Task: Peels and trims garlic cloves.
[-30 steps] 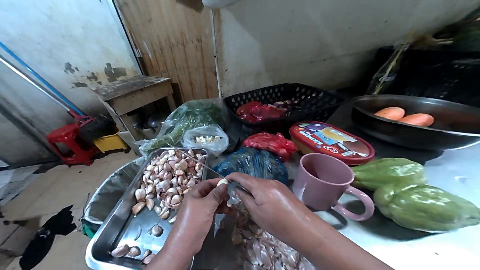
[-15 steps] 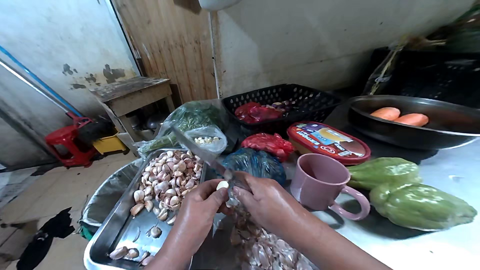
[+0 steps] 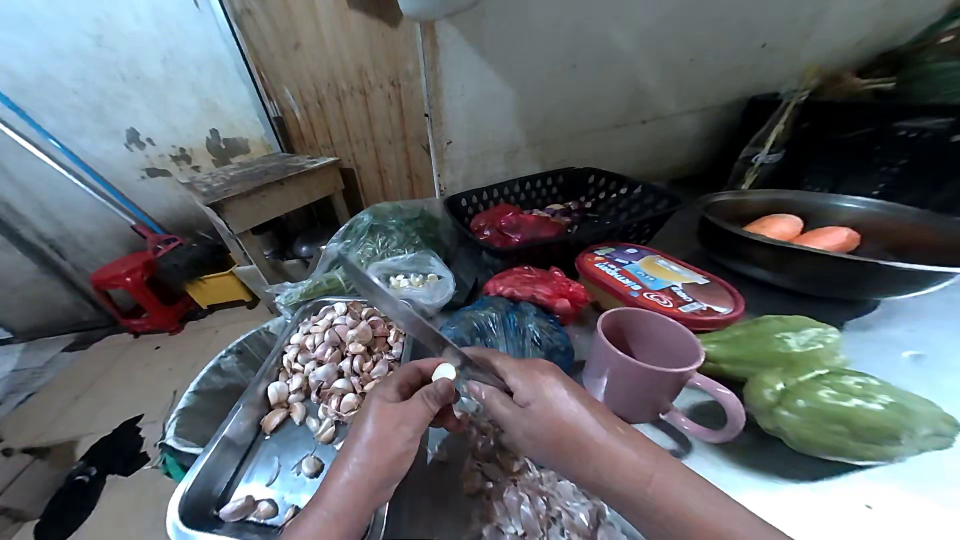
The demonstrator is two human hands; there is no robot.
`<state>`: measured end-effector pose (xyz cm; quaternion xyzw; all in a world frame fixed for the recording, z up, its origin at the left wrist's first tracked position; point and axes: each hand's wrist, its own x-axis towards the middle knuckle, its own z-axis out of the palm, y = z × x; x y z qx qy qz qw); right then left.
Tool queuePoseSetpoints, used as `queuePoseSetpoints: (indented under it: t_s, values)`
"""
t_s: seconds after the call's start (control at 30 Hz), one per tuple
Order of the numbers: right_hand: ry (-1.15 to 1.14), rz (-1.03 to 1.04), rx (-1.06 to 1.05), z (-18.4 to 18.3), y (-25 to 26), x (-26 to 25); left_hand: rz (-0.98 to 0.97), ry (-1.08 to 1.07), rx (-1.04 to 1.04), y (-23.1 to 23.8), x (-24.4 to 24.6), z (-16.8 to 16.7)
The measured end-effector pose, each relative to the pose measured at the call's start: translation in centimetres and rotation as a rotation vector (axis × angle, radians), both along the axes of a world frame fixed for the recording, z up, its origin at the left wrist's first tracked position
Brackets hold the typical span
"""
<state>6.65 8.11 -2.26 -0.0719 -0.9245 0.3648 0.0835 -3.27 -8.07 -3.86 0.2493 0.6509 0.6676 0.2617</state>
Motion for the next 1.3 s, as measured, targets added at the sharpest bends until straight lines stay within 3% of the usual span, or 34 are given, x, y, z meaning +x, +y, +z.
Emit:
queuePoseSetpoints:
  t_s: [0.13,0.23,0.53,0.63,0.8,1.0,1.1,1.2,1.3]
  values:
    - [0.238,-0.017,0.267,-1.5,-0.5,-0.2,0.012,-0.033,0.049,0.0,0.4,0.1]
    - [0.347,-0.046,0.348,-1.9,-0.5,-0.2,-0.006,-0.05,0.063,0.0,0.6,0.1]
    - [0.26,-0.07,0.413,-0.9,-1.1,0.3,-0.074,0.004,-0.212,0.2,0.4,0.6]
    - [0.261,-0.047,0.407,-1.1,-1.2,0.2,-0.024,0.112,-0.241,0.3,0.6,0.3]
    - [0.08,-0.056,0.18,-0.1,-0.9,0.2,0.005,0.162,-0.306,0.1,0.3,0.6]
    - [-0.072,-0.051,0.081,1.0,-0.9,0.2,-0.029,0.314,-0.377,0.0,-0.1,0.8]
    - [-0.035,-0.104,0.07,0.7,-0.5,0.1,-0.087,0.366,-0.413,-0.3,-0.3,0.8]
    - [0.032,-0.142,0.085,0.2,0.1,0.1,-0.183,0.276,-0.279,-0.6,-0.7,0.1]
    - [0.065,-0.16,0.076,0.2,0.4,0.2,-0.302,-0.013,-0.053,-0.8,-1.0,-0.1]
